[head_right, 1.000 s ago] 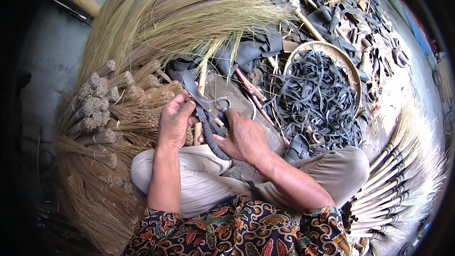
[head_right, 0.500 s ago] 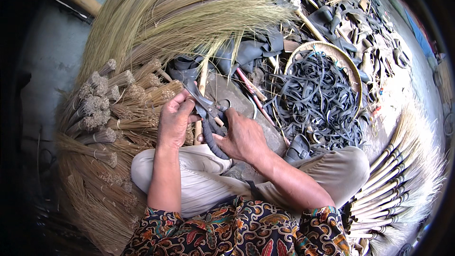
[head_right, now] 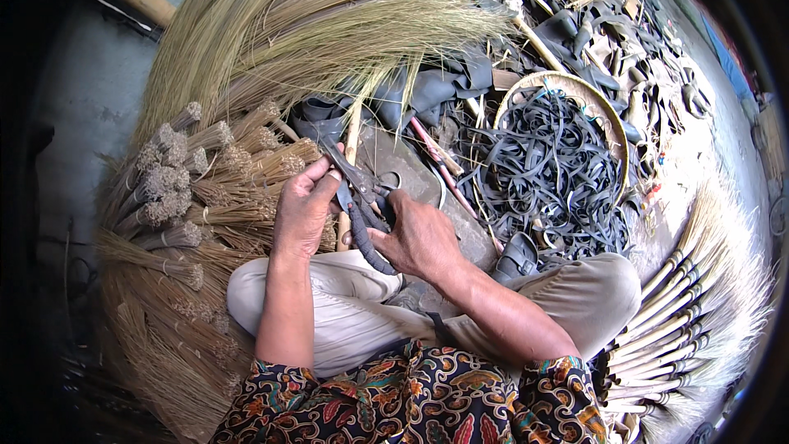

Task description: The person sits on the floor surrounded by broom materials and uses shears to cut a black rubber sheet into narrow strips. They repeatedly position the sheet and cut along its length, accumulating cut strips in a nearby basket.

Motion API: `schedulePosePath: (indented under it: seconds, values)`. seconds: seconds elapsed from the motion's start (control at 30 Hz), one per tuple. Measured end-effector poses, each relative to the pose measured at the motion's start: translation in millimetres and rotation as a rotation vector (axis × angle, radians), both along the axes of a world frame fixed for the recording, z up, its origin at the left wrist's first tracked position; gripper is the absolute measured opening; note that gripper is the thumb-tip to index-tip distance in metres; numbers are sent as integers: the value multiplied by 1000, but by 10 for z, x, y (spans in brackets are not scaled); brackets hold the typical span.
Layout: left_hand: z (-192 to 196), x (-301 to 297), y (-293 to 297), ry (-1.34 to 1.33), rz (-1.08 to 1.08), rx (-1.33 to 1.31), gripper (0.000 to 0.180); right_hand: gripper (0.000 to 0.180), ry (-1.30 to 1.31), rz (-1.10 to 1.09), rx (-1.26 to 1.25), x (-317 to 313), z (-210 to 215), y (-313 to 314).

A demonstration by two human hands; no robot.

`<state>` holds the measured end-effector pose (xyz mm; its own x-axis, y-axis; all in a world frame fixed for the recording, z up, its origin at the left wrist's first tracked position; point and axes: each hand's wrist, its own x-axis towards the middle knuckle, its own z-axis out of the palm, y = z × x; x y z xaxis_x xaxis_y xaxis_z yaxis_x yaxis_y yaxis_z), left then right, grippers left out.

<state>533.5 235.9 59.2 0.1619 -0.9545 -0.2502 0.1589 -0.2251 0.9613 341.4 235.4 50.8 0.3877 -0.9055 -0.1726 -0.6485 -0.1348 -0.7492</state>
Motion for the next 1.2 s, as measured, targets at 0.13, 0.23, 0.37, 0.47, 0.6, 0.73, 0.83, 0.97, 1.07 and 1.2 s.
schedulePosePath:
  seconds: [0.13,0.23,0.37,0.47,0.6,0.73,0.83,0.97,1.07,1.2]
  values:
    - [-26,64,-10,-55,-27,4,43,57,-42,16,78,-10,-71,7]
    - [-37,121,22,-105,-89,49,38,62,-79,12,63,0,-102,-5]
    - [-91,154,24,-88,-92,39,38,69,-80,16,195,-8,-77,-13]
    - [-134,171,4,-153,-33,90,35,71,-94,27,242,-27,-38,-23]
    - [-107,189,9,-197,-26,68,35,65,-136,31,222,-44,-44,-35]
    - [2,184,6,-154,27,57,37,59,-340,-15,117,-27,-146,-17]
    - [47,123,0,-57,24,93,39,57,-493,-32,96,-1,-226,28]
    - [-1,-21,5,65,-21,8,51,49,-471,-30,95,32,-237,43]
    - [-48,-82,58,-13,-120,-28,59,43,-676,-208,26,32,-209,-54]
    - [-81,-146,121,-135,-470,77,39,37,-925,-402,213,-126,-207,-246]
